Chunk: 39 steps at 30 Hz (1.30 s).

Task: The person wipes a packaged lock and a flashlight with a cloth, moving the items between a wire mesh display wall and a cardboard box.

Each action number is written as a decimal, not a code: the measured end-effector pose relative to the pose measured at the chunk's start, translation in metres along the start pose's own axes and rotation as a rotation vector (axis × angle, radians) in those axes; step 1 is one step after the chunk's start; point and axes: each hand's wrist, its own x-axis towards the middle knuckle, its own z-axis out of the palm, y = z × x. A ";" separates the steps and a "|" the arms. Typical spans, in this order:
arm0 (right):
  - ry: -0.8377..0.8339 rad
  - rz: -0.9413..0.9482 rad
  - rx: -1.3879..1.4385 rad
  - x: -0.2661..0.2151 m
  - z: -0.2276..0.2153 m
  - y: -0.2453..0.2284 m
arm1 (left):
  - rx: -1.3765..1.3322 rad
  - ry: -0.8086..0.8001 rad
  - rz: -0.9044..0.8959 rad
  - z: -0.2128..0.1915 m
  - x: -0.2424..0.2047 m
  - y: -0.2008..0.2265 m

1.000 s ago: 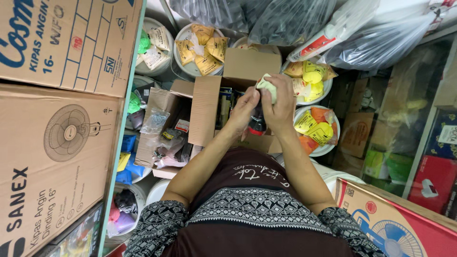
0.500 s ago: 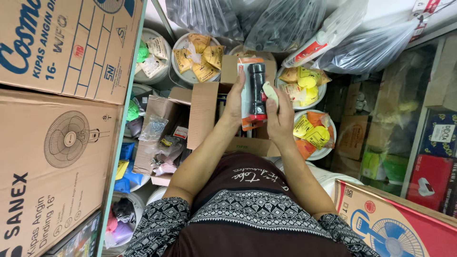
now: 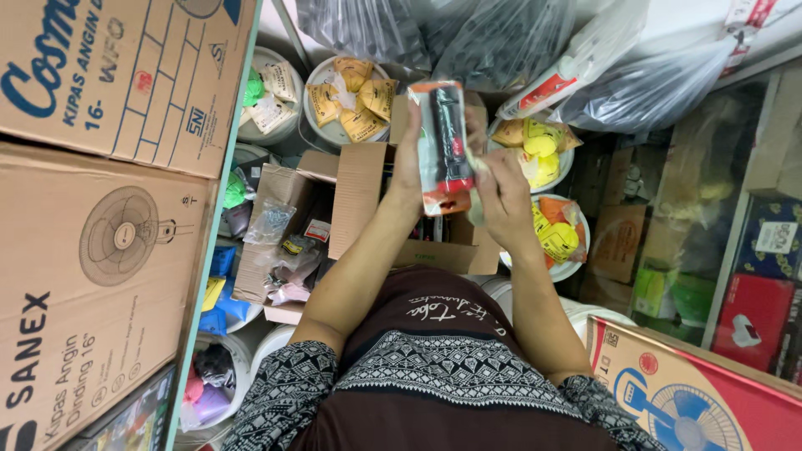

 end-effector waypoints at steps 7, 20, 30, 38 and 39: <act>0.116 -0.099 -0.293 -0.013 0.008 -0.025 | -0.070 0.217 0.134 -0.006 0.006 0.008; 0.213 0.027 0.029 -0.014 0.007 -0.027 | 0.216 0.212 0.323 -0.007 0.000 0.001; 0.004 -0.311 -0.644 0.010 0.017 -0.051 | 0.462 0.220 0.315 -0.001 -0.012 -0.023; -0.045 -0.144 -0.088 -0.026 0.003 -0.002 | 0.100 0.233 0.117 -0.011 -0.014 -0.017; -0.037 -0.056 0.060 -0.027 0.002 0.000 | 0.018 0.203 0.070 -0.015 -0.013 -0.019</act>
